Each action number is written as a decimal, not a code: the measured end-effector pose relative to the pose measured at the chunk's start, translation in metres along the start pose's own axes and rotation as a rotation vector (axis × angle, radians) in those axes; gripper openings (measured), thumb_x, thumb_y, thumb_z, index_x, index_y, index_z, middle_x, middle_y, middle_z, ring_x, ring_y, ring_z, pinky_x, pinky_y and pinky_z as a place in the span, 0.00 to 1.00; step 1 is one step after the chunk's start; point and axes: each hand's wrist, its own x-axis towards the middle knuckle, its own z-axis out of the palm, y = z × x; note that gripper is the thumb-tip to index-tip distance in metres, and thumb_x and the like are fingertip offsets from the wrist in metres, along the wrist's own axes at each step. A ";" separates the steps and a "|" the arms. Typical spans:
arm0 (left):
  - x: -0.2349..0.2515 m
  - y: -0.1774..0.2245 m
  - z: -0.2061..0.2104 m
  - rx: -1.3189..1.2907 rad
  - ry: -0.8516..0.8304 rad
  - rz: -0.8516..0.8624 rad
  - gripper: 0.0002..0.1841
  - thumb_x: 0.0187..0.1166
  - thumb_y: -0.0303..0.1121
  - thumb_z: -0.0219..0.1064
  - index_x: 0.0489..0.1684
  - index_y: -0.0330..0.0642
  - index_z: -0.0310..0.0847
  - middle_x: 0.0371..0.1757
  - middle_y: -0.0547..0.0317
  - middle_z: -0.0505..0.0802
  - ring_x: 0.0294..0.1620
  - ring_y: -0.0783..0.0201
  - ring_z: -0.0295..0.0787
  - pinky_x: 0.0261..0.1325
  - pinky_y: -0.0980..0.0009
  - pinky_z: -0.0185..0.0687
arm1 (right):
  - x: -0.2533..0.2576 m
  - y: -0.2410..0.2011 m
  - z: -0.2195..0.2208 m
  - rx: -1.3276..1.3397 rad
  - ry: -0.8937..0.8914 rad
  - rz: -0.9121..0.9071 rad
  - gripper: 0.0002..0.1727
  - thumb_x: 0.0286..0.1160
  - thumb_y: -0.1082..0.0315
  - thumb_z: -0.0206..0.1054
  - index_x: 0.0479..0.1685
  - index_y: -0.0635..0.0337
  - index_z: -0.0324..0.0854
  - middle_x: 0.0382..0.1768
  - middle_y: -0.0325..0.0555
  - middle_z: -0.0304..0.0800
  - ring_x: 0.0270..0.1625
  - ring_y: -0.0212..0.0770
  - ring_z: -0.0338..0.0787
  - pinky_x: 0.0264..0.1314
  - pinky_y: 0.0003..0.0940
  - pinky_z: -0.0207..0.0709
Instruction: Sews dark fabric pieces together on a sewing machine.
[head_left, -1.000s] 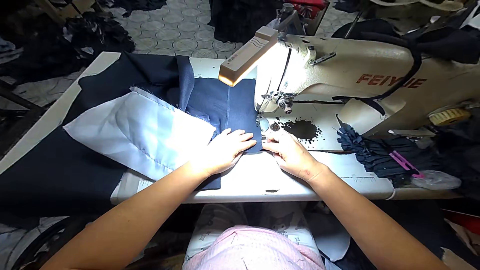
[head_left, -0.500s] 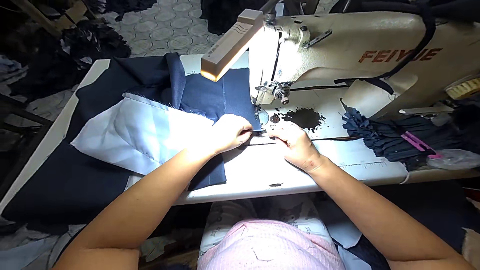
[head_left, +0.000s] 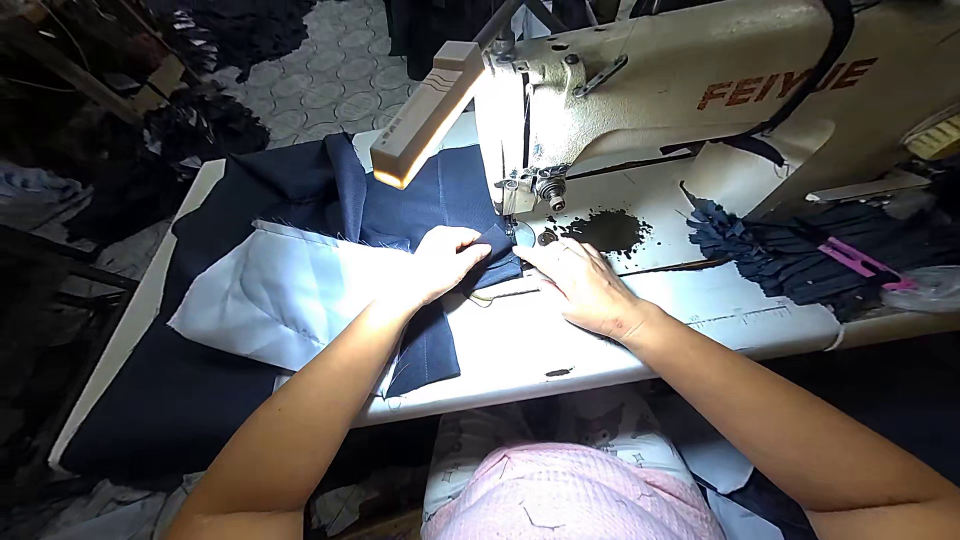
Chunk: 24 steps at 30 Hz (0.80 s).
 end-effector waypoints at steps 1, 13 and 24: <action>-0.001 0.001 0.001 0.025 0.006 0.042 0.12 0.85 0.33 0.66 0.31 0.35 0.88 0.27 0.57 0.88 0.31 0.69 0.81 0.41 0.65 0.75 | 0.005 -0.002 -0.002 -0.024 -0.048 0.007 0.28 0.79 0.67 0.59 0.81 0.50 0.78 0.53 0.57 0.91 0.61 0.62 0.88 0.62 0.60 0.78; 0.004 0.006 0.002 -0.098 0.053 -0.214 0.11 0.87 0.33 0.63 0.37 0.38 0.87 0.31 0.57 0.88 0.35 0.67 0.84 0.45 0.63 0.78 | 0.061 0.024 0.003 0.044 -0.044 -0.293 0.13 0.71 0.78 0.63 0.49 0.69 0.89 0.43 0.60 0.95 0.55 0.61 0.94 0.65 0.57 0.82; -0.013 0.004 0.012 0.101 0.038 0.201 0.11 0.82 0.27 0.64 0.45 0.35 0.95 0.50 0.50 0.97 0.54 0.61 0.95 0.65 0.61 0.85 | 0.052 0.022 0.003 0.071 0.016 -0.092 0.10 0.76 0.80 0.61 0.46 0.68 0.88 0.39 0.61 0.93 0.51 0.62 0.93 0.57 0.56 0.84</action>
